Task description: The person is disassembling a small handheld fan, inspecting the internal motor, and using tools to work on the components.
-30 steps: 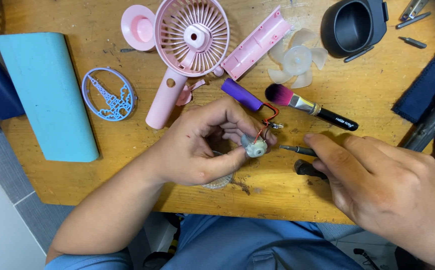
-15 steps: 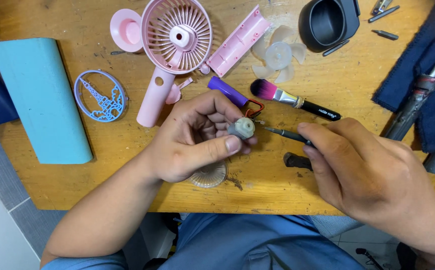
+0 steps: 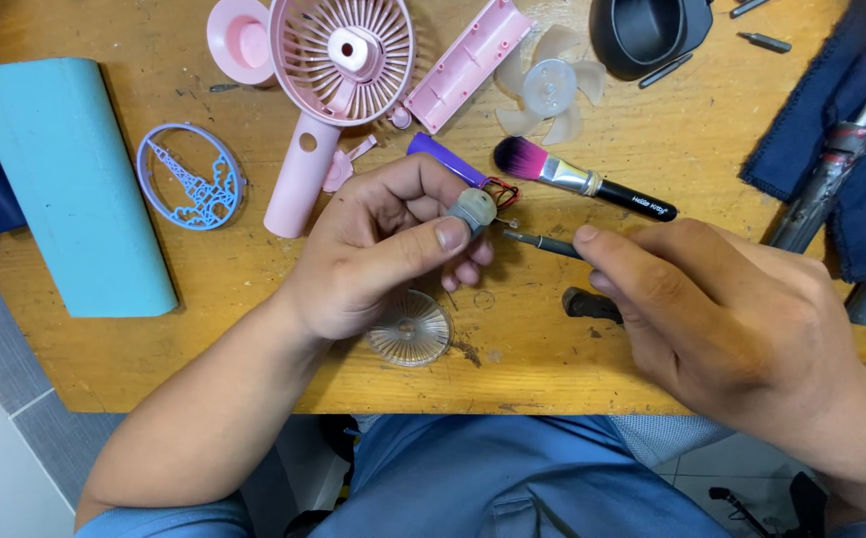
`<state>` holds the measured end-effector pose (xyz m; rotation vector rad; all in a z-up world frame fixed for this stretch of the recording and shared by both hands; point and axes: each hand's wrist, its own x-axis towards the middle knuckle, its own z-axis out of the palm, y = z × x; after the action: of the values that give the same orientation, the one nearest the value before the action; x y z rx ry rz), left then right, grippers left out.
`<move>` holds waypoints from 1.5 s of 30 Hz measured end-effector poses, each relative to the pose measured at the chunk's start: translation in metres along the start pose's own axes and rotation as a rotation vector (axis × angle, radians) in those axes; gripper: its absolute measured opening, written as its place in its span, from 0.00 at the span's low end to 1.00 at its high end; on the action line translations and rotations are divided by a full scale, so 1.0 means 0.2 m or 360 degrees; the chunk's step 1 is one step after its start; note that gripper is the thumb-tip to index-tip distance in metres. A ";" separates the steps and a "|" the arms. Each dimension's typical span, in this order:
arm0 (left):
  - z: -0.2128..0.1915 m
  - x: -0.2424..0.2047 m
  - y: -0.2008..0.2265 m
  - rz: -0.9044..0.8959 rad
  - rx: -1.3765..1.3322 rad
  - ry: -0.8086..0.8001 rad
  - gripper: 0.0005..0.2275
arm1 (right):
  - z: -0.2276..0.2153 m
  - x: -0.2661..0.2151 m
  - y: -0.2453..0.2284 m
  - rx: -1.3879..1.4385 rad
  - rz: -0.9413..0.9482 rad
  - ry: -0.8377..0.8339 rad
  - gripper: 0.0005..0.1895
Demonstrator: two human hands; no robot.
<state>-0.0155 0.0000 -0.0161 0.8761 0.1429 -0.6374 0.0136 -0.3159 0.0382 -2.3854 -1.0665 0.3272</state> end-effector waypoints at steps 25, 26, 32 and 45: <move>-0.01 0.01 -0.02 -0.0131 -0.0414 -0.0030 0.09 | 0.02 -0.02 0.00 -0.0047 0.0051 0.0101 0.19; -0.02 0.01 -0.03 -0.0146 -0.0524 -0.0094 0.09 | 0.03 -0.03 0.01 -0.0089 0.0086 0.0115 0.18; -0.03 0.01 -0.04 -0.0164 -0.0620 -0.0159 0.12 | 0.04 0.00 0.00 0.0060 0.0175 0.0139 0.17; 0.12 -0.03 -0.09 -0.0183 -0.0497 0.0003 0.10 | 0.20 0.05 0.00 0.0221 -0.0203 0.0603 0.40</move>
<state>-0.0348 -0.0239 -0.0100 0.5699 0.2878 -0.6996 0.0042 -0.2937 0.0055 -2.1314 -0.9750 -0.0923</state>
